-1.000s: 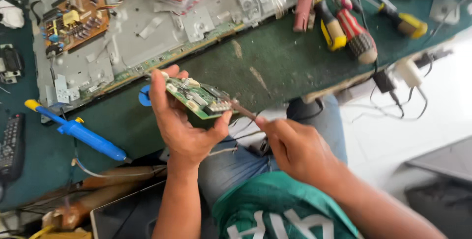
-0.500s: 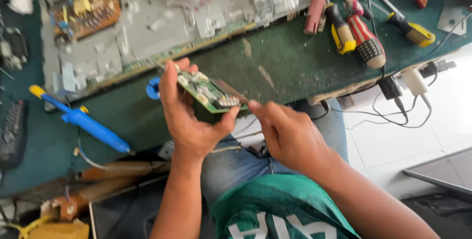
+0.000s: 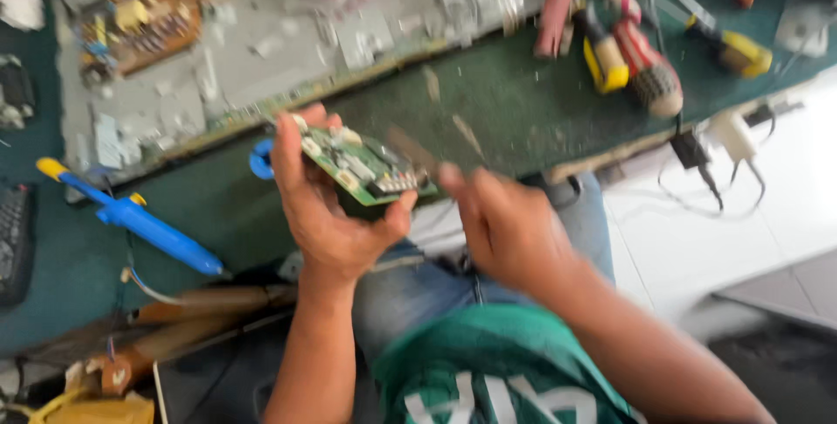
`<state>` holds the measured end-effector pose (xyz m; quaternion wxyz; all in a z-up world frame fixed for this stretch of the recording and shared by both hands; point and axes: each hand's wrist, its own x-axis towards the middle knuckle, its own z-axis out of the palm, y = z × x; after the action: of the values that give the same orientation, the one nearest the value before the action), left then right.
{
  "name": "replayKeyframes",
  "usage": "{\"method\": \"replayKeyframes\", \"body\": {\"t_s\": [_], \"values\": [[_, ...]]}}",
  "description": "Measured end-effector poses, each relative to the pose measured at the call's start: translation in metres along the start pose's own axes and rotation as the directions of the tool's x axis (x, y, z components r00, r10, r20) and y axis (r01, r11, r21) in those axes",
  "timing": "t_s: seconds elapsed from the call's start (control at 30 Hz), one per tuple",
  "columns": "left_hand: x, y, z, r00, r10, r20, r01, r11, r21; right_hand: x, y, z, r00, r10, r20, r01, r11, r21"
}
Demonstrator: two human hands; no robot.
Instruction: The person solders a green circuit board using a soldering iron and solder wire. They then use a pair of pliers to trim excess solder from the board's components.
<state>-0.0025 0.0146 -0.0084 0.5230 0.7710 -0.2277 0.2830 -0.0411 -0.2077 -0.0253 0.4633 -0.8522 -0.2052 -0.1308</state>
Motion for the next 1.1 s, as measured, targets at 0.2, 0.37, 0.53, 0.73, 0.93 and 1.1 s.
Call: {"method": "replayKeyframes", "body": {"t_s": [0.2,0.37,0.53,0.73,0.93,1.1], "values": [[-0.002,-0.003,0.001,0.992,-0.119,-0.04,0.116,0.991,-0.062,-0.02,0.009,-0.006,0.967,0.157,-0.2,-0.163,0.986,-0.015],[-0.001,-0.004,0.001,0.998,-0.056,-0.017,0.056,0.998,-0.016,-0.072,0.025,0.014,0.979,0.097,-0.182,-0.114,0.99,-0.087],[0.0,-0.006,0.001,0.997,-0.082,-0.001,0.082,0.996,-0.041,-0.013,0.013,0.021,0.994,-0.022,-0.111,0.023,1.0,0.003],[0.006,-0.006,0.004,0.999,-0.041,0.001,0.041,0.999,-0.024,-0.002,0.003,-0.006,0.977,0.07,-0.2,-0.07,0.998,0.006],[0.003,-0.009,0.0,0.997,-0.075,0.018,0.076,0.995,-0.066,-0.03,0.016,0.013,0.992,0.068,-0.103,-0.072,0.997,-0.035],[0.002,-0.002,0.001,0.999,-0.053,0.013,0.053,0.998,-0.028,0.01,-0.005,-0.01,0.998,0.036,-0.06,-0.038,0.999,-0.032]]}}
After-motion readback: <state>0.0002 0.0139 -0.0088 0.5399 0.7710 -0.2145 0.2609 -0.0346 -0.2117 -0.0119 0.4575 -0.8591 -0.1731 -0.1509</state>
